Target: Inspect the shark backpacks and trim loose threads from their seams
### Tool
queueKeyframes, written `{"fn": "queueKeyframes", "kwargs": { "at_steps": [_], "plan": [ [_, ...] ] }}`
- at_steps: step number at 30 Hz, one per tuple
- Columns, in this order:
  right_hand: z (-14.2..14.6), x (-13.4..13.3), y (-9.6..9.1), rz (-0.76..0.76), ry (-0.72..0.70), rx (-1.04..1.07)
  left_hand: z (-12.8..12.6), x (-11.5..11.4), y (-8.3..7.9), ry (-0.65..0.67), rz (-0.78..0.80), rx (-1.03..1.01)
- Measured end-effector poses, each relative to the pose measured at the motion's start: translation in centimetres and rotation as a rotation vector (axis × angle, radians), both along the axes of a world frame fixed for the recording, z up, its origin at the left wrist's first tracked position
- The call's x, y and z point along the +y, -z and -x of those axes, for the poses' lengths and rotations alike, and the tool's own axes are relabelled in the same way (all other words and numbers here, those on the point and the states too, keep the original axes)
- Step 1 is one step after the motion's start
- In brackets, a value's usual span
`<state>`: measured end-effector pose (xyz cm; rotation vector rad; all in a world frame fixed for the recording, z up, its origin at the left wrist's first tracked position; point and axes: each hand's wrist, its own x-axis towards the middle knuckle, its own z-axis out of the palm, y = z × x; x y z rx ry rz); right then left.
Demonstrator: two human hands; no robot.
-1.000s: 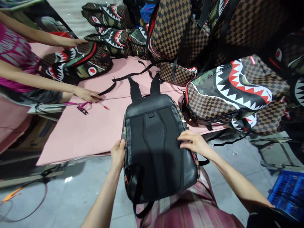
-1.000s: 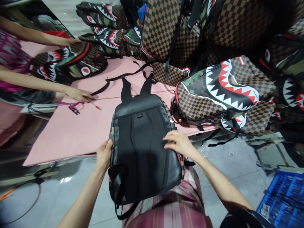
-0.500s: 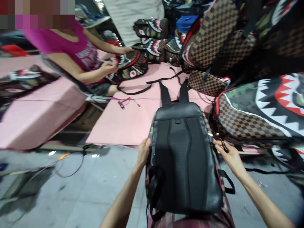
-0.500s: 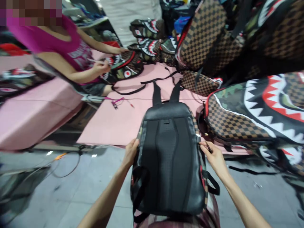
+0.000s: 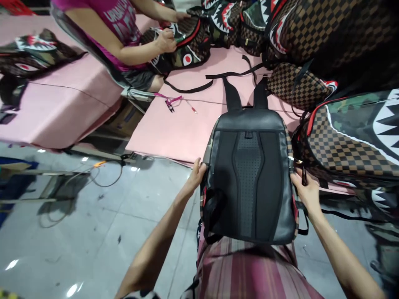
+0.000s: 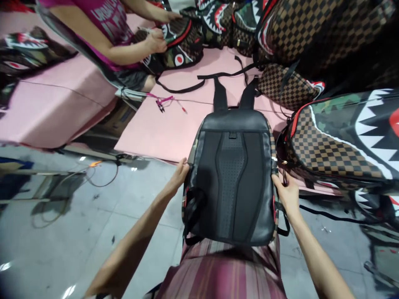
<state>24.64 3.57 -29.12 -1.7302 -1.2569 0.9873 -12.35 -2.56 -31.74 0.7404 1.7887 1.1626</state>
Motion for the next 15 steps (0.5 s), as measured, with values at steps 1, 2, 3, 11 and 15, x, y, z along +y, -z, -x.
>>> {"fn": "queueKeyframes", "kwargs": {
  "at_steps": [1,2,3,11,15],
  "plan": [
    [-0.5,-1.1,0.0,0.074,-0.031,0.021,-0.4,-1.7,0.1,0.005,0.036,-0.028],
    [-1.0,-2.3,0.2,0.132,-0.048,0.071,-1.0,-3.4,0.2,0.012,0.075,-0.043],
    [-1.4,-3.3,0.3,0.170,-0.049,0.127,-1.7,-4.9,0.3,0.008,0.113,-0.041],
    [-2.2,-3.8,1.3,0.316,0.080,0.383,-4.9,-7.4,0.1,-0.096,0.096,-0.210],
    [-2.4,-3.4,0.8,0.333,0.074,0.386,-3.7,-8.0,-0.5,-0.046,0.016,-0.125]
  ]
}}
